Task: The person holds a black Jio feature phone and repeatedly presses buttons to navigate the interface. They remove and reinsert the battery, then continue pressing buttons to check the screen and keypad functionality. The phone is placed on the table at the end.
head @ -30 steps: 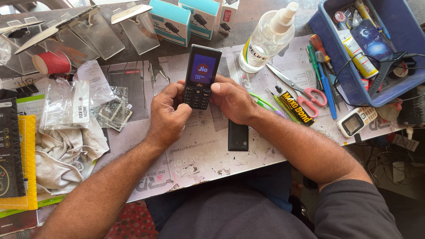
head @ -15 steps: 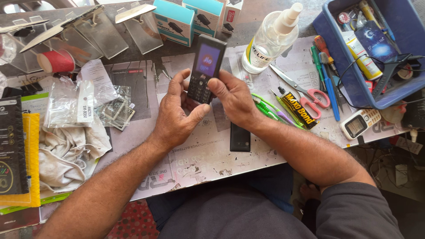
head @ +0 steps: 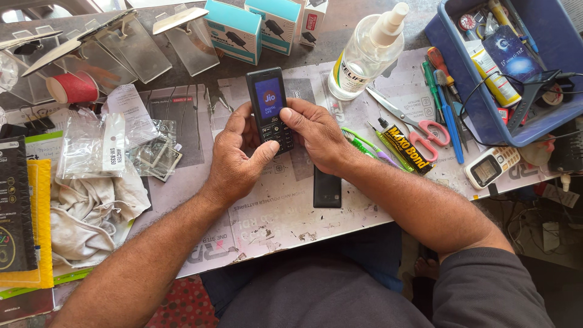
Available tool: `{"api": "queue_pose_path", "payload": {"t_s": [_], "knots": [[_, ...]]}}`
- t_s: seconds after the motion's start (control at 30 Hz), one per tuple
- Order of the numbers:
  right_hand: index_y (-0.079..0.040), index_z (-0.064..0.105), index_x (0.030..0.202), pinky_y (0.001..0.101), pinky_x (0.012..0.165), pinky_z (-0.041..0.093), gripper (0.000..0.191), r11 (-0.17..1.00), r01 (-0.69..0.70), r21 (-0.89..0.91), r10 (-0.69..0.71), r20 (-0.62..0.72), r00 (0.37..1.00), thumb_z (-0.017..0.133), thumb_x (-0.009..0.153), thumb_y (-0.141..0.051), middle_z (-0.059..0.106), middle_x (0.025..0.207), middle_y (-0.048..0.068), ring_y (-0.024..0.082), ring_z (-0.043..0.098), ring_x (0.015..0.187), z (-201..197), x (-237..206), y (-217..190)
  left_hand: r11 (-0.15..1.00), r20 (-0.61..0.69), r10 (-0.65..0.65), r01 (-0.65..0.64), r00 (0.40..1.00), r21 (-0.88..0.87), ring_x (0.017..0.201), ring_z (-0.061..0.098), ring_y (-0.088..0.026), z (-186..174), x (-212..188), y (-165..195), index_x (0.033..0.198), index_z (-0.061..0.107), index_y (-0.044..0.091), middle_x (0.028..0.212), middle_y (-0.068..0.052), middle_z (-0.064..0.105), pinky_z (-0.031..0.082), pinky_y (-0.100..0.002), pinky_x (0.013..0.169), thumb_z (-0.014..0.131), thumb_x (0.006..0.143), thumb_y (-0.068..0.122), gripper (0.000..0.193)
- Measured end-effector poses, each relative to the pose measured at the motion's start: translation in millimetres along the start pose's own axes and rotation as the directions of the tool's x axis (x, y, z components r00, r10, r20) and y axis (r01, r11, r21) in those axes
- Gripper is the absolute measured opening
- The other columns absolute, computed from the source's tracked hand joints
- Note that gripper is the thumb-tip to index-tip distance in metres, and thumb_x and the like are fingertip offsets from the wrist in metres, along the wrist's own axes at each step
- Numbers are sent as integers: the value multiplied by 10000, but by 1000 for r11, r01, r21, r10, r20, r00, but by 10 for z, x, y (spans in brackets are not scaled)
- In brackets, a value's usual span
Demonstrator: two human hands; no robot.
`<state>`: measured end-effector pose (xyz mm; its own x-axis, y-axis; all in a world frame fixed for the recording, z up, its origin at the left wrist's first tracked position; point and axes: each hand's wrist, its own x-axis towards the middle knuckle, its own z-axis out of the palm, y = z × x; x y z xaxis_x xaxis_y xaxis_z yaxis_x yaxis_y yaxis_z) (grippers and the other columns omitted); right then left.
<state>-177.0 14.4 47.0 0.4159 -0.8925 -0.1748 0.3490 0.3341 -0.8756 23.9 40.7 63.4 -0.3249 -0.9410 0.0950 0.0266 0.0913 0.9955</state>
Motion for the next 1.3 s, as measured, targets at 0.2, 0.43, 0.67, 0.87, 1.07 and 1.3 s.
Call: {"api": "queue_pose_path", "payload": {"t_s": [0.2,0.43,0.67,0.87,1.07,1.3], "knots": [[-3,611,1364,271,991,526,372,996,25,-81,-26,-18,999,553,1094,-253,682,1177,26,79,618,1066,11,-14,-10,1000,11,3,-3,1000,-11,1208,664,-183,7,17,2,1540,339,-17,1294,-139,644,540,-352,1111,624,922,-4,681],[-16,595,1386,279,971,545,373,817,206,-539,-279,-56,959,592,1085,-236,705,1184,47,107,643,1087,179,-122,-148,996,41,-78,79,996,-41,1240,636,-186,-5,16,30,1600,262,2,1320,-149,616,533,-363,1107,553,945,79,720],[-95,610,1275,336,885,584,277,370,652,-661,-556,405,726,688,1016,-35,607,1173,151,258,666,1050,276,-290,-353,973,240,35,21,970,-229,1155,582,-201,-96,-77,-72,1491,417,-25,1247,-183,580,495,-371,996,643,1055,521,735],[-97,616,1232,231,624,536,364,400,613,-682,-484,410,773,832,943,-44,594,1011,31,103,629,792,211,-224,-382,925,343,-69,189,937,-330,797,689,-171,-113,-33,-180,1152,606,-11,894,-103,690,589,-315,706,443,955,793,843],[-97,654,1214,246,548,455,365,415,474,-777,-465,268,844,830,909,1,564,920,17,79,529,641,286,-309,-394,974,265,-33,91,964,-210,787,657,-147,-98,-11,-112,1187,579,-8,911,-75,649,561,-283,680,422,950,824,880],[-68,652,1181,246,553,470,407,399,430,-810,-434,246,867,874,840,-72,564,890,2,74,536,653,407,-338,-478,991,238,-47,75,970,-112,733,649,-130,-204,31,-189,1211,624,-30,836,-63,665,542,-277,644,388,982,806,899]]}}
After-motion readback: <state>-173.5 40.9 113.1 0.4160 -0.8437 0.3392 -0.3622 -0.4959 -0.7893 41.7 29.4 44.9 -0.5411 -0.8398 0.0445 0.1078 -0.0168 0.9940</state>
